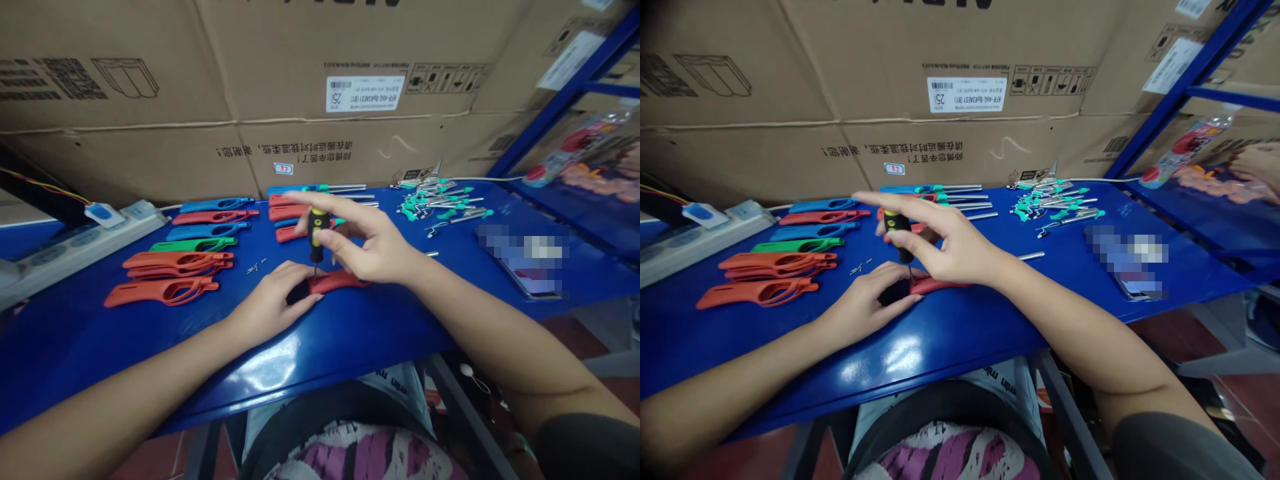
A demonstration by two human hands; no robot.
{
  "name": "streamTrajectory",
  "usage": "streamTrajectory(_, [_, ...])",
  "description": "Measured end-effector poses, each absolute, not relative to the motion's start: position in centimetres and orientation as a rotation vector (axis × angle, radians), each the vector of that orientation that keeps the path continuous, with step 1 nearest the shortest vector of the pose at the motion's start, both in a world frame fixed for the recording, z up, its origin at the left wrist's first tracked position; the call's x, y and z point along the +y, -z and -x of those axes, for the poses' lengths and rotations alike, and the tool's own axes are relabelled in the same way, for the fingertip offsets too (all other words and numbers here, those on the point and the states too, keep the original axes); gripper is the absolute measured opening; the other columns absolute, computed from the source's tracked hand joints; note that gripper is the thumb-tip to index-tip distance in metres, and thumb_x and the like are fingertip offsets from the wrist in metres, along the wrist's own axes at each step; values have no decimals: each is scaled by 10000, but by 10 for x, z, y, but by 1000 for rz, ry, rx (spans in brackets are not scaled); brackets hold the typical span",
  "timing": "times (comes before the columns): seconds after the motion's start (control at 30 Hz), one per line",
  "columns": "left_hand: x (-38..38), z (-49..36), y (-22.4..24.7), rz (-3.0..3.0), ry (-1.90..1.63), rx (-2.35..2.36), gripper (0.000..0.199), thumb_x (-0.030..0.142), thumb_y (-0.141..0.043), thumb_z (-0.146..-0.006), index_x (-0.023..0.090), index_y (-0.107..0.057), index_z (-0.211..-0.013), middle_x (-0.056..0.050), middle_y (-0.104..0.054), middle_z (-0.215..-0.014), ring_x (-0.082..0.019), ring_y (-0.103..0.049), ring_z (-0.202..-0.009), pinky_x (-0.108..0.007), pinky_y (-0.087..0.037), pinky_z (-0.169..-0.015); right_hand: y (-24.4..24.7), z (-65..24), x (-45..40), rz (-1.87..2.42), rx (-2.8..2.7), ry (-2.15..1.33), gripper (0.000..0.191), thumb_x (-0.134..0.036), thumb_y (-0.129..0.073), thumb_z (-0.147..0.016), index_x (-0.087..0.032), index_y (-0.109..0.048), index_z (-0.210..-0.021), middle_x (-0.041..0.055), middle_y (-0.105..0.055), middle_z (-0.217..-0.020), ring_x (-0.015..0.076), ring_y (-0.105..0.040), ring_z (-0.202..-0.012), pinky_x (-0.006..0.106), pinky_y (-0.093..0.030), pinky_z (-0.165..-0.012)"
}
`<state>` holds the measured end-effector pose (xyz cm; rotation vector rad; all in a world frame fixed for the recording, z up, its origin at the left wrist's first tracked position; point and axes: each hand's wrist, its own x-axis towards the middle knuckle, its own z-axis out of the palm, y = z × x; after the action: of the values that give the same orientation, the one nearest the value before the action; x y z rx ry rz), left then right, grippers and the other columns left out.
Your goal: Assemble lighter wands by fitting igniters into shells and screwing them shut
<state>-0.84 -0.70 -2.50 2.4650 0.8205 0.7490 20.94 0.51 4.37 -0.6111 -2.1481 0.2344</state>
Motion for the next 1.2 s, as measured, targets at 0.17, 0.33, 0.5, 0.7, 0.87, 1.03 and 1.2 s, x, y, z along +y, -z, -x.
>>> streamTrajectory(0.17, [-7,9,24,-2465,-754,833,243,278,-661,-957,183,-639,-1180,-74,-716,-1155,-233,-642,-1107,-394,-524,-995,-43,-209,6,601,-2093,-66,363,-390,-480,-1046,-189,-615,-1317,80,-721,-1191,177,-685,-1040,344,-566,-922])
streamTrajectory(0.33, [-8,8,23,-2474,-775,826,236,278,-668,-950,193,-639,-1169,-73,-722,-1129,-238,-651,-1085,-403,-540,-972,-44,-208,5,599,-2088,-148,356,-431,-516,-1028,-189,-655,-1248,67,-737,-1089,165,-695,-935,315,-584,-831])
streamTrajectory(0.5, [-8,7,22,-2459,-768,820,224,286,-669,-951,198,-642,-1156,-75,-726,-1118,-239,-659,-1061,-413,-549,-955,-45,-209,5,647,-2136,-180,418,-367,-356,-1079,-208,-552,-1412,88,-699,-1223,154,-691,-967,319,-587,-839])
streamTrajectory(0.7, [-9,7,23,-2443,-763,822,234,280,-678,-950,195,-640,-1165,-78,-720,-1158,-240,-644,-1110,-417,-530,-990,-44,-211,7,598,-2051,-43,358,-440,-558,-1002,-187,-687,-1220,93,-741,-1128,184,-700,-944,337,-573,-888])
streamTrajectory(0.87, [-10,8,24,-2461,-758,823,245,279,-678,-950,198,-643,-1178,-76,-724,-1138,-238,-647,-1088,-410,-535,-980,-44,-210,5,603,-2082,-209,387,-370,-403,-1070,-184,-623,-1330,71,-737,-1099,123,-679,-764,301,-584,-787])
streamTrajectory(1.03, [-9,8,24,-2464,-785,830,236,275,-684,-944,200,-639,-1163,-78,-722,-1123,-244,-655,-1072,-415,-544,-964,-45,-207,2,597,-2077,-3,344,-421,-526,-1021,-179,-693,-1199,102,-729,-1097,180,-689,-931,313,-575,-802])
streamTrajectory(1.2, [-9,8,24,-2460,-770,824,235,270,-676,-949,202,-638,-1171,-77,-723,-1134,-246,-649,-1092,-419,-540,-976,-46,-206,3,556,-2092,-172,308,-354,-514,-1032,-182,-662,-1240,64,-736,-1042,147,-687,-872,289,-569,-804])
